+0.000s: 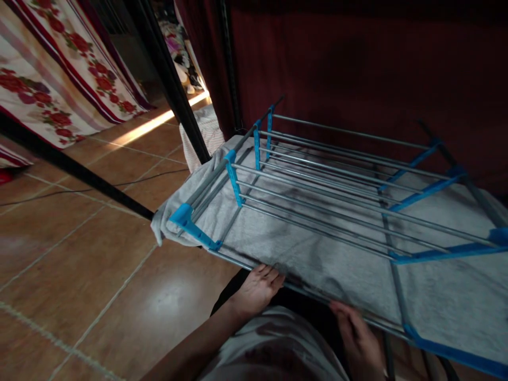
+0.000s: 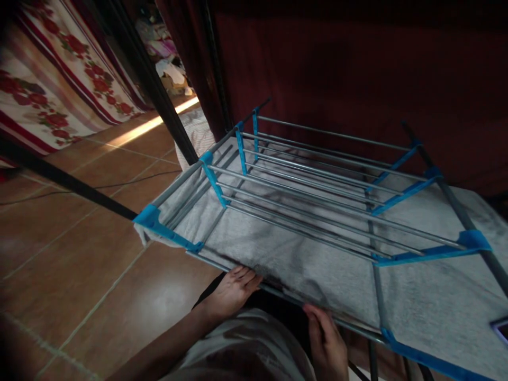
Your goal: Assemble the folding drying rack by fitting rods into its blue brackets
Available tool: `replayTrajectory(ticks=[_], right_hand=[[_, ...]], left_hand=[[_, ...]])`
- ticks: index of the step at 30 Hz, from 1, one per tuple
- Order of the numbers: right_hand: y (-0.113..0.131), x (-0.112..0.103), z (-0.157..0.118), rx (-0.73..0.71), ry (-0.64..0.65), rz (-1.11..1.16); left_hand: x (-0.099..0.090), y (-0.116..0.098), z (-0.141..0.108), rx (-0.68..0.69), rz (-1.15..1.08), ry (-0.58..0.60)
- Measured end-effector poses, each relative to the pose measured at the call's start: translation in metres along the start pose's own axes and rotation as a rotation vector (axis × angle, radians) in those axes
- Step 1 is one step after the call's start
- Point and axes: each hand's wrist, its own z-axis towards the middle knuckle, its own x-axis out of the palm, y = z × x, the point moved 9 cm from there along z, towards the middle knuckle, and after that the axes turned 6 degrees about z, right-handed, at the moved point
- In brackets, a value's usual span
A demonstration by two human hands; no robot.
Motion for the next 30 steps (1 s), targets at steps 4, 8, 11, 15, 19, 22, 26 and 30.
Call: replayTrajectory(ticks=[4, 8, 11, 15, 19, 22, 26, 30], right_hand=[[0.063, 0.092, 0.033, -0.268, 0.405, -0.213], [0.079, 0.145, 0.044, -0.302, 0.613, -0.372], [0.078, 0.154, 0.045, -0.301, 0.704, -0.370], [0.077, 0.151, 0.044, -0.293, 0.770, -0.397], [0.081, 0.149, 0.044, -0.262, 0.781, -0.403], [0.082, 0.148, 0.046, -0.249, 0.778, -0.409], [0.079, 0.145, 0.047, -0.230, 0.779, -0.417], [0.085, 0.149, 0.050, -0.240, 0.801, -0.399]], left_hand=[[0.000, 0.003, 0.000, -0.033, 0.009, -0.022], [-0.005, 0.013, -0.005, -0.119, 0.026, -0.093], [-0.027, 0.021, -0.025, -0.139, 0.009, -0.280], [-0.060, 0.067, -0.082, -0.401, 0.010, -0.533], [-0.065, 0.161, -0.155, -1.032, -0.366, -0.872], [-0.038, 0.205, -0.159, -1.203, -0.874, -1.006], [-0.021, 0.220, -0.114, -1.060, -1.159, -0.900], [-0.010, 0.212, -0.086, -0.983, -1.228, -0.714]])
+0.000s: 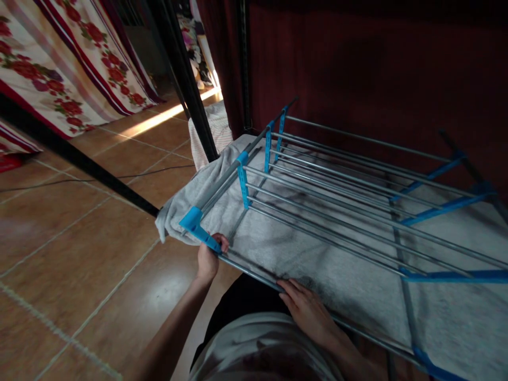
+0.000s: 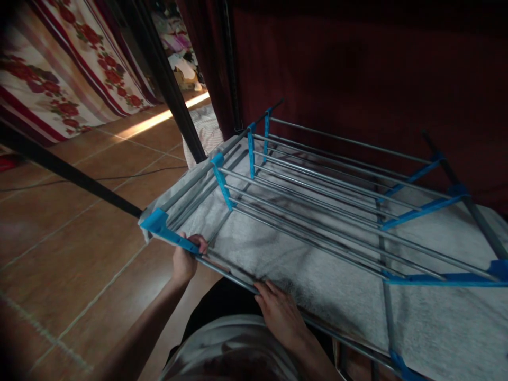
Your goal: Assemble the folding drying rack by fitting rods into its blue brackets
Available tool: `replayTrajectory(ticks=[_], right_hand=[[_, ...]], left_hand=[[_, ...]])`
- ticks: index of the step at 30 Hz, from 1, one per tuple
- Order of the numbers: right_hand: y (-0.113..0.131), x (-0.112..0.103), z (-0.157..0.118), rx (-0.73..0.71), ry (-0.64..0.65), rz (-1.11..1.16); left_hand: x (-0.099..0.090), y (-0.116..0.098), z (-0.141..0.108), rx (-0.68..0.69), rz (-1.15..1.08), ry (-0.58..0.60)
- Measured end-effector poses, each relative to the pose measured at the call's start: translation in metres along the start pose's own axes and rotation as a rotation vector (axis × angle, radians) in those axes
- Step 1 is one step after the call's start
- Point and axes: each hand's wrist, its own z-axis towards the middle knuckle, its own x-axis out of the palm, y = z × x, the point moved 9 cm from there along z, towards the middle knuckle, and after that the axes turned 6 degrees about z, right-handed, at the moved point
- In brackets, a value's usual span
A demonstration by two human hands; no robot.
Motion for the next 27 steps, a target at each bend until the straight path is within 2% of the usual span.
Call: replayTrajectory(ticks=[4, 10, 14, 21, 27], right_hand=[[0.022, 0.006, 0.021, -0.060, 0.051, 0.033], [0.074, 0.030, 0.082, -0.175, 0.118, 0.022], [0.099, 0.045, 0.112, -0.248, 0.170, 0.044], [0.103, 0.048, 0.114, -0.286, 0.159, 0.050], [0.098, 0.051, 0.114, -0.251, 0.225, 0.042]], left_hand=[[0.005, 0.004, 0.000, -0.036, -0.092, 0.014], [0.002, 0.007, 0.001, -0.049, -0.166, -0.030], [0.002, 0.005, 0.001, -0.034, -0.148, -0.006], [0.002, -0.001, 0.006, -0.011, -0.144, -0.001], [0.003, 0.002, 0.009, -0.055, -0.258, -0.045]])
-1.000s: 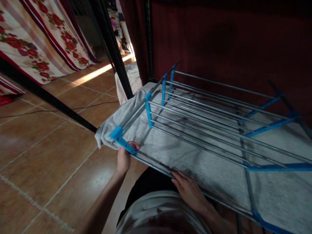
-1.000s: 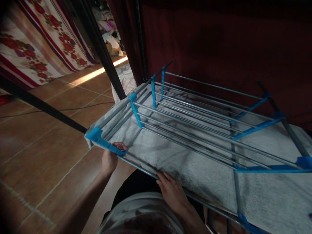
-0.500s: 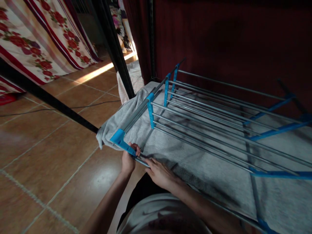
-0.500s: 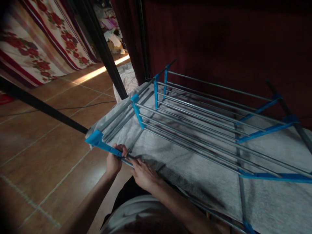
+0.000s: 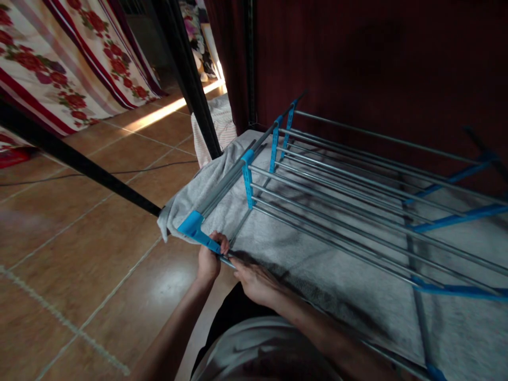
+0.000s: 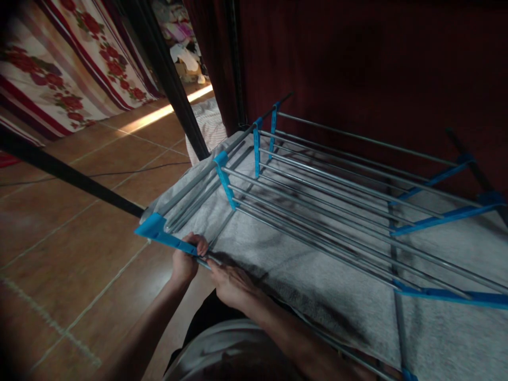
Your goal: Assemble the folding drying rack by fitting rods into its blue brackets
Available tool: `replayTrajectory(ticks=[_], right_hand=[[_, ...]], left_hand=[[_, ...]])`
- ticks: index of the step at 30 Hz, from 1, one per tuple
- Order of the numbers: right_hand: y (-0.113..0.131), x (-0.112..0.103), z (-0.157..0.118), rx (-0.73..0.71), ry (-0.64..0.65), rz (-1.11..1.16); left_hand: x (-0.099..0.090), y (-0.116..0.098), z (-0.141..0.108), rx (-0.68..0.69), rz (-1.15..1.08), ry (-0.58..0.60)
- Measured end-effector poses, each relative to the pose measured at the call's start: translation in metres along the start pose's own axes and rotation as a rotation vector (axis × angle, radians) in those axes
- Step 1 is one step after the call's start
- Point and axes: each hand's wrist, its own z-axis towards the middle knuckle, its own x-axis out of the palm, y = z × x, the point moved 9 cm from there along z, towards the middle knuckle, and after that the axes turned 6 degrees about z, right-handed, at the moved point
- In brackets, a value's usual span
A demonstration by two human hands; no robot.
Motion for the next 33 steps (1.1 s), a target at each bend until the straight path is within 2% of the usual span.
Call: replayTrajectory(ticks=[6, 10, 16, 22, 33], right_hand=[[0.000, -0.005, -0.002, -0.009, -0.010, 0.004], [0.000, -0.008, -0.001, -0.004, -0.026, 0.010], [-0.013, -0.003, 0.003, 0.046, 0.027, 0.037], [-0.022, 0.002, 0.006, 0.061, 0.025, 0.041], [-0.026, 0.004, 0.007, 0.090, 0.013, 0.024]], left_hand=[[-0.001, 0.003, 0.003, -0.009, -0.025, -0.005], [-0.004, 0.002, 0.004, 0.005, -0.009, -0.052], [-0.004, 0.000, 0.004, 0.026, 0.010, -0.061], [-0.007, -0.001, 0.003, 0.024, 0.013, -0.104], [-0.004, 0.002, -0.001, 0.029, 0.008, -0.077]])
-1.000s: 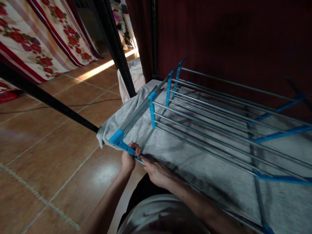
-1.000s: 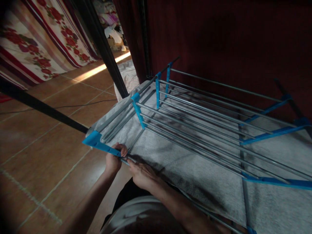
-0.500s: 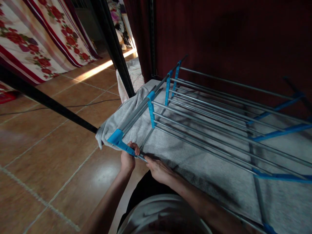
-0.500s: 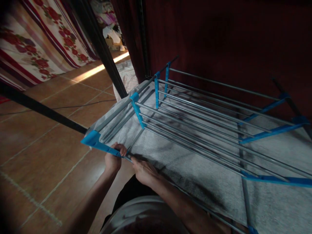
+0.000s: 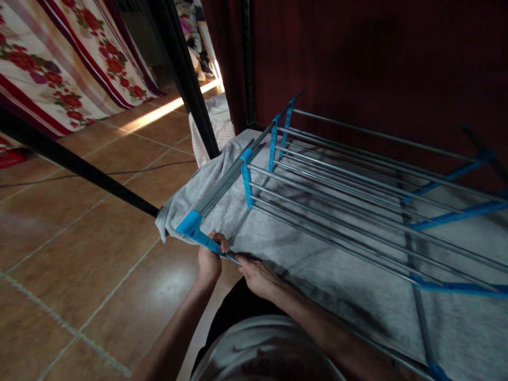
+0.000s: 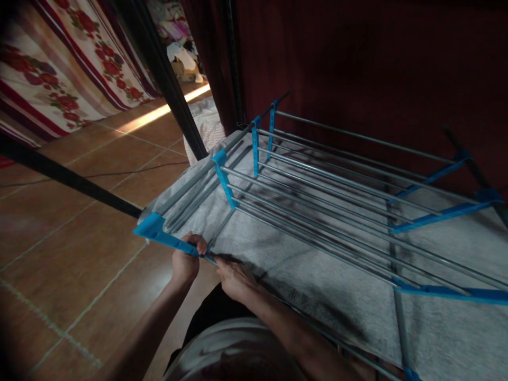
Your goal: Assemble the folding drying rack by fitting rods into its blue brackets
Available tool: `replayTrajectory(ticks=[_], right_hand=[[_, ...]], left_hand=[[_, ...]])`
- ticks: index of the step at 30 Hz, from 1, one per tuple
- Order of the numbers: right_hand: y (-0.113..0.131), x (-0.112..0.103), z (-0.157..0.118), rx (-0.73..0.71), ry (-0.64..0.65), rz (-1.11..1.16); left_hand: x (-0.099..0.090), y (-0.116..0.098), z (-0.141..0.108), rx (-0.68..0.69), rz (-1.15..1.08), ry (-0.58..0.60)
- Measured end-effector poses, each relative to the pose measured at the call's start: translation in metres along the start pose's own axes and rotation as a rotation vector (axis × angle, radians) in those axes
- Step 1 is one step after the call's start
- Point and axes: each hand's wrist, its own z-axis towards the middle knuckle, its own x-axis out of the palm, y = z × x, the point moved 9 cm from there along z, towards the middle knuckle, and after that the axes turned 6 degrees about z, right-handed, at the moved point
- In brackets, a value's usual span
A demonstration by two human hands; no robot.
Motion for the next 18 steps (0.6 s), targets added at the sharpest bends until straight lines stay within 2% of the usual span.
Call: replayTrajectory(ticks=[11, 18], right_hand=[[-0.0039, 0.0029, -0.0004, 0.000, -0.015, 0.012], [-0.0037, 0.0017, -0.0012, 0.001, -0.010, 0.031]], left_hand=[[-0.0030, 0.0018, 0.0000, 0.018, 0.083, -0.011], [0.0024, -0.0049, -0.0019, 0.016, 0.068, 0.007]])
